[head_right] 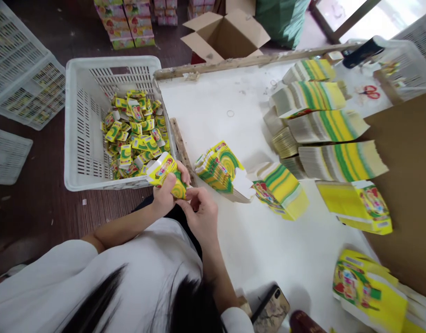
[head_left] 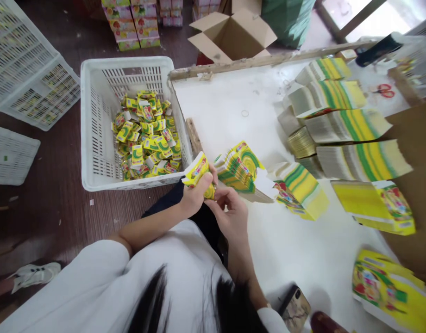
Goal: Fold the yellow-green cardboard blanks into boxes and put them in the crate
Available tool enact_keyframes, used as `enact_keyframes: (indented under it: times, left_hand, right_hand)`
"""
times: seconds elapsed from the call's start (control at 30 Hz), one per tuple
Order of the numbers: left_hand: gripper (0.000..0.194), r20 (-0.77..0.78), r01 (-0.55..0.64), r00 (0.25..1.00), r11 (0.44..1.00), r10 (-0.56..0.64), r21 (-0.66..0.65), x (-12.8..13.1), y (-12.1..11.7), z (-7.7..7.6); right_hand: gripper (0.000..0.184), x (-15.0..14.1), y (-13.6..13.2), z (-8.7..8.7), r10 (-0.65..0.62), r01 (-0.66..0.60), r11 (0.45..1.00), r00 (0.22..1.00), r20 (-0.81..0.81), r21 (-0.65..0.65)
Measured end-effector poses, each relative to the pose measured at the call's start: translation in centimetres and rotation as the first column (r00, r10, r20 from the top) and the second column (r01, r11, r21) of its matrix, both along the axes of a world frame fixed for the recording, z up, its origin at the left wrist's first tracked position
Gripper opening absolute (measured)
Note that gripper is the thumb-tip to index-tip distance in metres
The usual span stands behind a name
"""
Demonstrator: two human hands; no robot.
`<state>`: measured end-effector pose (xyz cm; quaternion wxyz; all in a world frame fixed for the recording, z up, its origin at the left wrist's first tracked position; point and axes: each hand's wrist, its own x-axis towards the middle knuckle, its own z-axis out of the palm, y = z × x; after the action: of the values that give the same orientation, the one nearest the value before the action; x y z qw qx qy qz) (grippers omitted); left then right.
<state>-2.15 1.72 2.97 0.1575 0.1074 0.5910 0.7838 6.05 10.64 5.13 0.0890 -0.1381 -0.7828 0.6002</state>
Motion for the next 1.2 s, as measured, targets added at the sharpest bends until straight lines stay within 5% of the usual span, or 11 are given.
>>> enact_keyframes:
  times: [0.23,0.4,0.5,0.63,0.8,0.9,0.97,1.1,1.13,1.2]
  left_hand:
    - [0.056,-0.01,0.024,1.0,0.999,-0.023,0.027,-0.3,0.1,-0.3]
    - [0.058,0.016,-0.035,0.999,0.999,0.034,0.029,-1.1,-0.1,-1.2]
    - [0.063,0.043,-0.051,0.998,0.999,0.052,-0.012,-1.5,-0.3,-1.9]
    - [0.073,-0.002,-0.028,1.0,0.998,0.028,-0.064,-1.7,-0.6,-1.5]
    - [0.047,-0.087,-0.04,0.996,0.993,0.031,-0.108,-1.8,-1.0,0.1]
    - [0.041,-0.098,0.004,0.995,0.994,-0.015,-0.11,-2.0,-1.2,0.5]
    - [0.04,-0.142,0.024,0.989,0.992,-0.042,-0.125,-2.2,-1.7,0.9]
    - [0.061,-0.404,-0.108,0.915,0.967,0.006,-0.23,-2.3,-3.4,3.7]
    - [0.07,-0.485,-0.112,0.873,0.951,-0.045,-0.29,-2.3,-3.8,4.7]
    - [0.086,-0.567,-0.024,0.778,0.888,-0.272,-0.459,-2.0,-4.3,6.4]
  right_hand:
    - [0.042,-0.5,-0.2,-1.1,-0.063,0.061,0.997,0.997,-0.033,-0.05]
    - [0.046,-0.7,-0.9,-1.9,0.128,-0.136,0.963,0.991,-0.05,-0.232]
    - [0.048,-1.2,-1.4,-2.2,0.135,-0.146,0.956,0.989,-0.064,-0.253]
    - [0.036,-1.5,-0.8,-2.5,-0.007,-0.004,0.979,0.998,-0.055,-0.205]
    - [0.005,-0.5,0.8,-2.1,-0.126,0.119,0.99,0.988,-0.092,-0.08]
    - [0.008,0.1,2.0,-1.4,-0.161,0.178,0.98,0.973,-0.166,0.09]
    - [0.007,0.3,3.1,-0.9,-0.219,0.285,0.922,0.942,-0.255,0.261]
    - [0.017,0.5,5.7,-0.2,-0.259,0.477,0.66,0.87,-0.42,0.58]
    - [0.021,0.6,6.0,-0.1,-0.218,0.466,0.633,0.874,-0.435,0.619]
    - [0.033,0.8,6.0,0.2,-0.082,0.371,0.66,0.9,-0.428,0.653]
